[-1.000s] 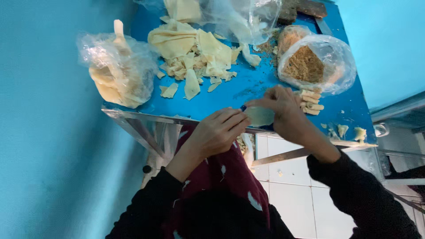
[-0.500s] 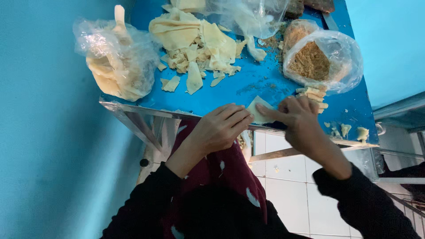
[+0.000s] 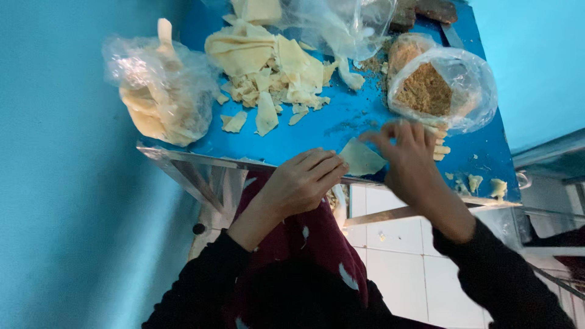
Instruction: The person sits at a small blue table and wraps food items by hand. They pick up a flat pale sheet, take a portion of brown crumbly filling from a plastic bag, place the filling on the sheet, fold the sheet around it, and set the folded piece in a pile on the table, repeating this cycle throughout the episode.
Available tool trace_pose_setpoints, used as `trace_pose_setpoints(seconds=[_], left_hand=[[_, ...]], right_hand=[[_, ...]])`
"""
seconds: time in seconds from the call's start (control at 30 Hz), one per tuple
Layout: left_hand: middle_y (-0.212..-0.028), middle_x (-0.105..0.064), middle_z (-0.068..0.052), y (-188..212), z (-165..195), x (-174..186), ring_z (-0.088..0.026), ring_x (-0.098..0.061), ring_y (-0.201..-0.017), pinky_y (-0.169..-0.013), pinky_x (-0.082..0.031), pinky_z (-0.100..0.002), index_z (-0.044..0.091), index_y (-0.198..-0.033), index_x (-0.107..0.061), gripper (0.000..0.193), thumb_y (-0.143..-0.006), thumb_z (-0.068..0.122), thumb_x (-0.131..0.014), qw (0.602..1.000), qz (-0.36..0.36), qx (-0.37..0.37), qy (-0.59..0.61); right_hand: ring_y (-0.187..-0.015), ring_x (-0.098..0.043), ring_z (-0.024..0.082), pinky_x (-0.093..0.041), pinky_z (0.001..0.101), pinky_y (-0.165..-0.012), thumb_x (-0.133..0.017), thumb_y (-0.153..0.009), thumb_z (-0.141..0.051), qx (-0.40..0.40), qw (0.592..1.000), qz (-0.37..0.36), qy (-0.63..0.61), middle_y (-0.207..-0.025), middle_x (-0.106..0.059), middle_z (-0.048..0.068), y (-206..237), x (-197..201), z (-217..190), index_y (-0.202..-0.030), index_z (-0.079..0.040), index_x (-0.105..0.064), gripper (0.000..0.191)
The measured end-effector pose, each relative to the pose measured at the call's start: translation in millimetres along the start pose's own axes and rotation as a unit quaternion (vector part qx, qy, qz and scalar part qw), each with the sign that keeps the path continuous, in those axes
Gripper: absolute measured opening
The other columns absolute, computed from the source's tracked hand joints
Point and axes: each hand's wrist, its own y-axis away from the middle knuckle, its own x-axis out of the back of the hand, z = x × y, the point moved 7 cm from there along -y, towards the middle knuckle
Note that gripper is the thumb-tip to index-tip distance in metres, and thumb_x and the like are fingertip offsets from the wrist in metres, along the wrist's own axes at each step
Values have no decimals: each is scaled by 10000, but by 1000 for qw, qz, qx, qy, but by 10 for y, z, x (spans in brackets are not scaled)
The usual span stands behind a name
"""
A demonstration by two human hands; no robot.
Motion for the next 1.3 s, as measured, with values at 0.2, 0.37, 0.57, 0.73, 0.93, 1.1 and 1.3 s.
trace_pose_setpoints(seconds=[0.2, 0.37, 0.57, 0.73, 0.93, 1.1, 1.3], left_hand=[[-1255, -680, -86, 33, -67, -72, -255, -635, -1216, -1071, -526, -410, 41, -1222, -699, 308, -930, 113, -633, 1000, -3, -3, 2], [-1232, -682, -91, -25, 67, -71, -264, -635, -1208, -1066, -522, -423, 46, -1205, -700, 298, -922, 114, -635, 1000, -5, -1, -9], [-1233, -688, -91, -128, 27, -30, -261, -638, -1205, -1063, -521, -424, 45, -1195, -707, 297, -911, 101, -639, 1000, -2, 5, 0], [-1234, -688, -94, -158, -84, -45, -260, -637, -1213, -1070, -525, -417, 42, -1190, -708, 282, -921, 110, -656, 1000, 8, 6, 7], [-1234, -693, -92, -166, -165, -113, -256, -639, -1213, -1061, -530, -407, 43, -1184, -715, 283, -914, 106, -659, 1000, -5, 8, 2], [-1234, -691, -93, -200, -193, -174, -257, -634, -1216, -1058, -528, -408, 43, -1178, -715, 274, -919, 119, -667, 1000, -5, 14, 4], [-1226, -703, -80, -265, -208, -244, -245, -646, -1214, -1052, -537, -397, 53, -1157, -721, 233, -936, 115, -679, 1000, 4, 21, 0]], right_hand=[[-1015, -545, 318, -366, 457, -836, -596, -688, 179, -6, 999, 4, 37, -1037, -654, 50, 217, 172, 333, -982, -245, -807, 557], [-1057, -674, 332, -522, 446, -905, -623, -935, 99, -70, 994, 42, -71, -1137, -707, 124, -24, 382, 1149, -1177, -89, -701, 316], [-1027, -699, 323, -571, 438, -802, -691, -926, 12, -41, 986, -30, -160, -1150, -701, 159, -441, 153, 1368, -1300, -82, -610, 393], [-1003, -731, 329, -586, 458, -793, -727, -862, -46, 9, 995, -67, -68, -1017, -762, 116, -584, 115, 1502, -1209, -100, -611, 369], [-969, -750, 365, -605, 475, -781, -699, -911, -33, -66, 992, -92, -65, -1099, -758, 151, -595, 85, 1786, -1273, -109, -570, 392], [-957, -748, 386, -592, 502, -755, -703, -893, -24, -75, 988, -131, -34, -1025, -765, 189, -600, -80, 1816, -1326, -104, -468, 500], [-860, -746, 399, -592, 498, -694, -704, -967, -49, -43, 993, -107, 2, -916, -739, 200, -647, -114, 1883, -1222, -51, -411, 388]])
